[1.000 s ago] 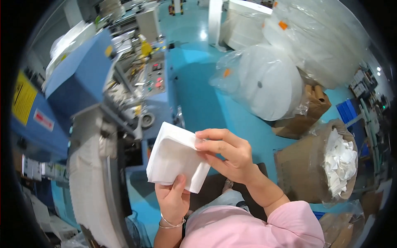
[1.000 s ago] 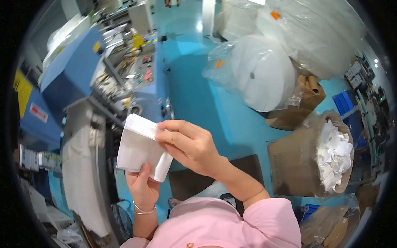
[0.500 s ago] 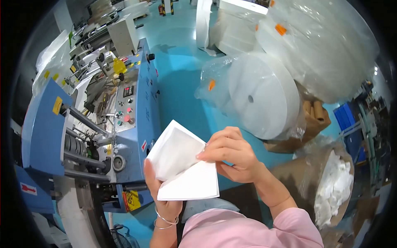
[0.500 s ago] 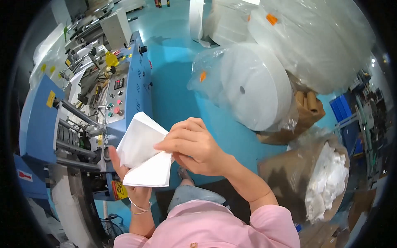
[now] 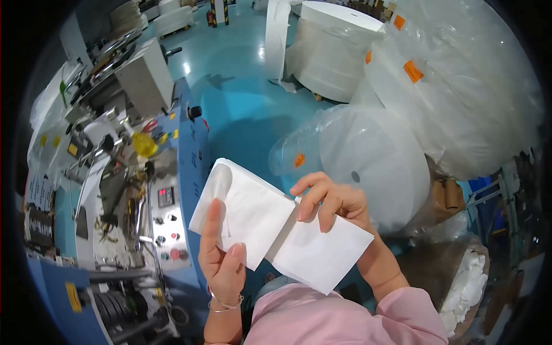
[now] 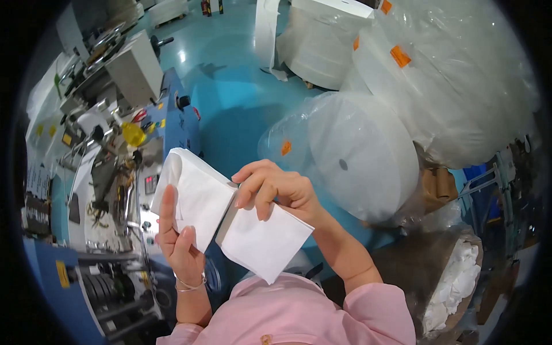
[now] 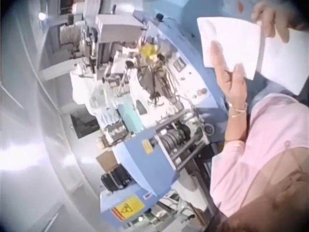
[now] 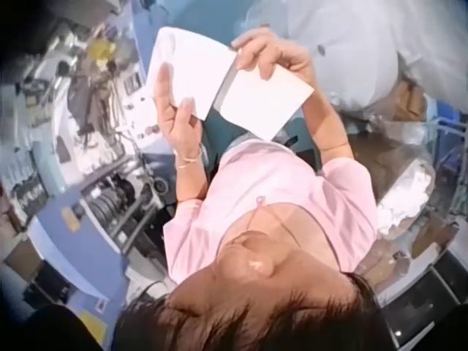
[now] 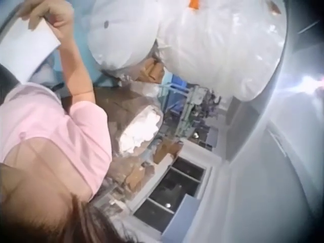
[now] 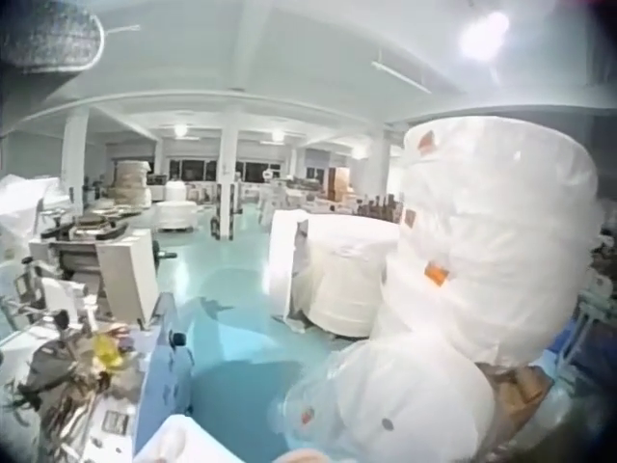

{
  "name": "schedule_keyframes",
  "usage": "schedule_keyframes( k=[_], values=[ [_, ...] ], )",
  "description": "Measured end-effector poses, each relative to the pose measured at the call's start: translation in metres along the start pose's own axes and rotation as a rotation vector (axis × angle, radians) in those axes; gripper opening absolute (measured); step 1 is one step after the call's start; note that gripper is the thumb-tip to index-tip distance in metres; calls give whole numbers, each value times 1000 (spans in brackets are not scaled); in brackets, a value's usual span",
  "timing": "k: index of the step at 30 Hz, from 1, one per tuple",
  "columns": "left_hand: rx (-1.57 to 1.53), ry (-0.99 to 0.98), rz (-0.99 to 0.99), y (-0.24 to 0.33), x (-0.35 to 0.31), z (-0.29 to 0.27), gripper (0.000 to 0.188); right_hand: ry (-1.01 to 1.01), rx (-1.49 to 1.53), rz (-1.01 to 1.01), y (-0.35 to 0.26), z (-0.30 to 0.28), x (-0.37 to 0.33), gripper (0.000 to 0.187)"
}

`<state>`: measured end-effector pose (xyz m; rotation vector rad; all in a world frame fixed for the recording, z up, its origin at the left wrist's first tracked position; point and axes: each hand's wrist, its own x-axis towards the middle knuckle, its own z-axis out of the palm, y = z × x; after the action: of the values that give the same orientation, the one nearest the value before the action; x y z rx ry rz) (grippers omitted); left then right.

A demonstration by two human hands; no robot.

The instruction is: Operating an industrial paper machine to process and stack paper tissues for packaging.

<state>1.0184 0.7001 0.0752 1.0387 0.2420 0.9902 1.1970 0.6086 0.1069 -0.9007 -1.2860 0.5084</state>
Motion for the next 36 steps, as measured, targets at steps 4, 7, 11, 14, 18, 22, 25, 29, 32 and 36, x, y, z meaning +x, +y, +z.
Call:
schedule_keyframes(
  k=[4,7,11,14,18,22,25,29,32,36],
  values=[
    [137,-28,28,-43,87,15,58,43,46,-18,46,-69,50,25],
    [284,20,31,-75,153,32,58,-11,97,-10,73,-126,95,15],
    [374,-82,-56,-118,243,39,51,46,-36,204,111,-160,183,19],
    [89,13,-39,-141,291,45,94,-44,-356,198,153,-178,242,24],
    [225,59,-118,-165,367,23,93,-73,-456,87,222,-205,315,29],
    [41,180,31,-192,443,-11,67,-68,-537,-1,281,-212,395,23],
    [186,237,-120,-195,512,-34,42,-81,-598,8,324,-221,453,25],
    [120,303,-162,-207,615,-40,26,-110,-793,-47,377,-250,526,30],
    [283,154,-264,-220,682,-55,28,-106,-779,-6,412,-281,570,32],
    [364,55,-151,-247,778,-74,30,-99,-766,20,471,-316,638,27]
  ],
)
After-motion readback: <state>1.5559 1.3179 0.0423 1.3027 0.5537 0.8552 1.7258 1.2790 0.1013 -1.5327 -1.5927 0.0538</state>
